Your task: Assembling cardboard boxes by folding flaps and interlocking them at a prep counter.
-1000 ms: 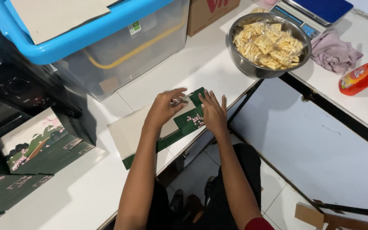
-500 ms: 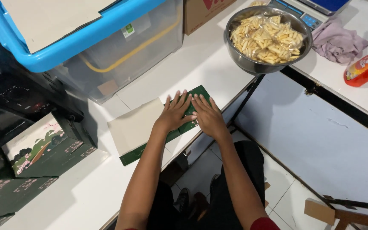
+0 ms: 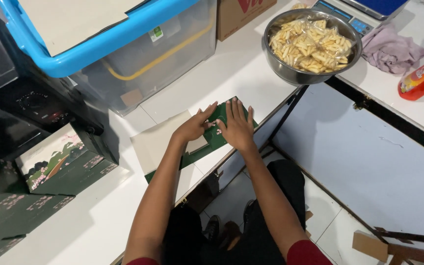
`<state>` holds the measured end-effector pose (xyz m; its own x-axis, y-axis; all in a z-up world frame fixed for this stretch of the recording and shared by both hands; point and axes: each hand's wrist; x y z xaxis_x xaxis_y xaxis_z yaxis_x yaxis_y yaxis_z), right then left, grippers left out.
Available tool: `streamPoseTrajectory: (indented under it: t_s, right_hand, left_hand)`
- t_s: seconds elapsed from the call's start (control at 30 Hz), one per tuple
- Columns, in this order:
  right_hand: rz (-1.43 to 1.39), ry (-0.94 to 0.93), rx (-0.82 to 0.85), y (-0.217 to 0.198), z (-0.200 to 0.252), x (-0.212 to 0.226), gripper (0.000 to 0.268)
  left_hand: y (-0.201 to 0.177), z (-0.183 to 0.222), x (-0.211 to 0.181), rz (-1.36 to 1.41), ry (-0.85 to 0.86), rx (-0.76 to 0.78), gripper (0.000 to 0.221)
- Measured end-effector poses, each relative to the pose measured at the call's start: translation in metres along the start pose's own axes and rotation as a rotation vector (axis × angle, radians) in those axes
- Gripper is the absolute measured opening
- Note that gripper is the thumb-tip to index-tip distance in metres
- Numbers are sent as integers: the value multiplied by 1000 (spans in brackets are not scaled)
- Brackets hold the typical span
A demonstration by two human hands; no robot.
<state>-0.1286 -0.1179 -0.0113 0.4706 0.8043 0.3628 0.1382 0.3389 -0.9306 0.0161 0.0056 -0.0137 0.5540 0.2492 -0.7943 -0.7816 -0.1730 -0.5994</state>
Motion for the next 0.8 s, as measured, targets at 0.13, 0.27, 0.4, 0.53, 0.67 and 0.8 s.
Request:
streamPoseTrajectory:
  t_s: [0.13, 0.27, 0.4, 0.53, 0.67, 0.8]
  right_hand:
    - [40, 84, -74, 5, 3, 18, 64]
    - [76, 63, -57, 4, -2, 21, 64]
    - [39, 90, 4, -3, 3, 28, 65]
    - [78, 94, 4, -9, 11, 35, 66]
    - [84, 36, -1, -19, 21, 42, 76]
    - [136, -98, 68, -26, 27, 47, 66]
  left_hand:
    - [19, -12, 10, -99, -35, -95, 72]
    - [10, 3, -3, -448, -169, -117, 73]
    - [-22, 55, -35, -636, -331, -125, 80]
    - [-34, 74, 7, -486, -512, -301, 80]
    - [-28, 78, 19, -460, -413, -404, 67]
    - [-23, 79, 10, -390, -334, -501, 48]
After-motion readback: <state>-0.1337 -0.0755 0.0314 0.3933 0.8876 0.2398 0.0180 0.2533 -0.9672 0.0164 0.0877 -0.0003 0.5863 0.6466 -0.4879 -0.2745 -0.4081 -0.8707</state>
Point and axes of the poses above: each hand's wrist, its own z-axis away from the middle knuckle, its own y-axis out of the palm, x = y × z, and after that the axes turned 2 degrees about x, right-handed
